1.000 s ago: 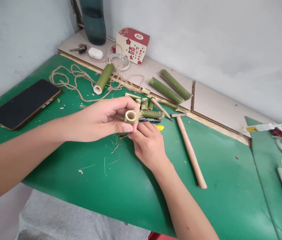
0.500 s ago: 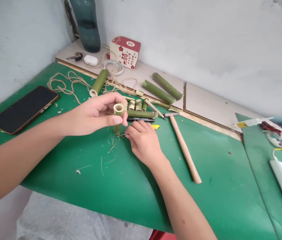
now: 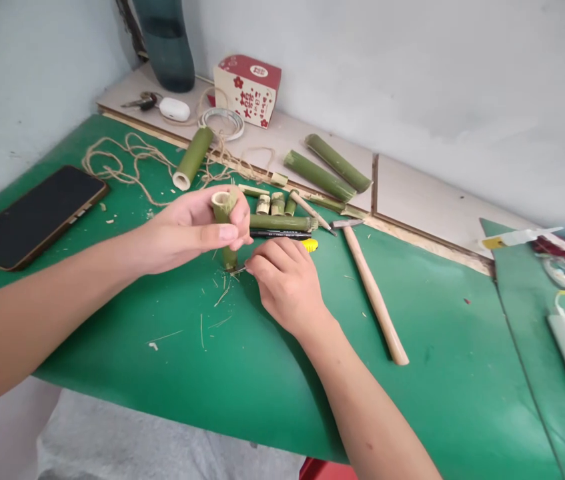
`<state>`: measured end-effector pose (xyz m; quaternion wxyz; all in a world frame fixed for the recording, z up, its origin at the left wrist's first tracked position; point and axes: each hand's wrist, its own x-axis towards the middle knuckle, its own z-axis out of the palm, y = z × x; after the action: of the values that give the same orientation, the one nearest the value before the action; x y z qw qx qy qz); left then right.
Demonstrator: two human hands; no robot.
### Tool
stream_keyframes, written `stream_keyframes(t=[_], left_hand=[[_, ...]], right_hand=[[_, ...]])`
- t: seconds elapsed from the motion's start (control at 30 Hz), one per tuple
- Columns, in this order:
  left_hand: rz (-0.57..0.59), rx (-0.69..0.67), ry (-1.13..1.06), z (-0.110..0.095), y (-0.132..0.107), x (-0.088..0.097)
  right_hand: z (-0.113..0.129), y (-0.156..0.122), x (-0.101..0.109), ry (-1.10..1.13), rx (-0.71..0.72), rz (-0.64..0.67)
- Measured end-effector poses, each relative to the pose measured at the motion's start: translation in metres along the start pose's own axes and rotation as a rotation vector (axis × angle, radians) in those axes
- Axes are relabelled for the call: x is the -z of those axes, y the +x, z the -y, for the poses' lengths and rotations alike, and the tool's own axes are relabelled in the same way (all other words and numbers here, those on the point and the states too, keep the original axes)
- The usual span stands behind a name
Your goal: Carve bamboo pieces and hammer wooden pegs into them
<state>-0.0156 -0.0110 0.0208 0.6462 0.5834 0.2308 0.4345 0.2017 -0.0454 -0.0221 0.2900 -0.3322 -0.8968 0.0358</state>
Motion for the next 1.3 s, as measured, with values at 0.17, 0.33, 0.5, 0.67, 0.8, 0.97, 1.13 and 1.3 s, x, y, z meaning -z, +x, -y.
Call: stream_keyframes(t=[0.17, 0.33, 0.5, 0.67, 0.8, 0.97, 1.13, 1.3], left_hand=[[-0.131, -0.011, 0.014, 0.009, -0.004, -0.017], [-0.18, -0.024, 0.04, 0.009, -0.003, -0.027], [-0.167, -0.037, 0.072, 0.012, -0.002, -0.026], [-0.113, -0.036, 0.103, 0.011, -0.003, -0.027], [-0.091, -0.069, 0.099, 0.009, -0.002, -0.028], [-0.087, -0.072, 0.116, 0.012, -0.003, -0.029], [-0.106, -0.043, 0.104, 0.019, -0.005, -0.027], [-0.107, -0.035, 0.053, 0.019, -0.006, -0.023]], right_hand=[[0.004, -0.001, 0.0, -0.026, 0.028, -0.022], [0.011, -0.003, -0.001, -0.081, -0.03, -0.011], [0.013, -0.003, -0.005, -0.046, -0.102, 0.0], [0.012, -0.002, -0.008, -0.063, -0.115, -0.021], [0.012, -0.001, -0.007, -0.083, -0.134, 0.023], [0.014, 0.001, -0.009, -0.144, -0.159, 0.164], [0.013, -0.003, -0.005, -0.171, -0.123, 0.183], [0.011, -0.005, 0.001, -0.115, -0.09, 0.106]])
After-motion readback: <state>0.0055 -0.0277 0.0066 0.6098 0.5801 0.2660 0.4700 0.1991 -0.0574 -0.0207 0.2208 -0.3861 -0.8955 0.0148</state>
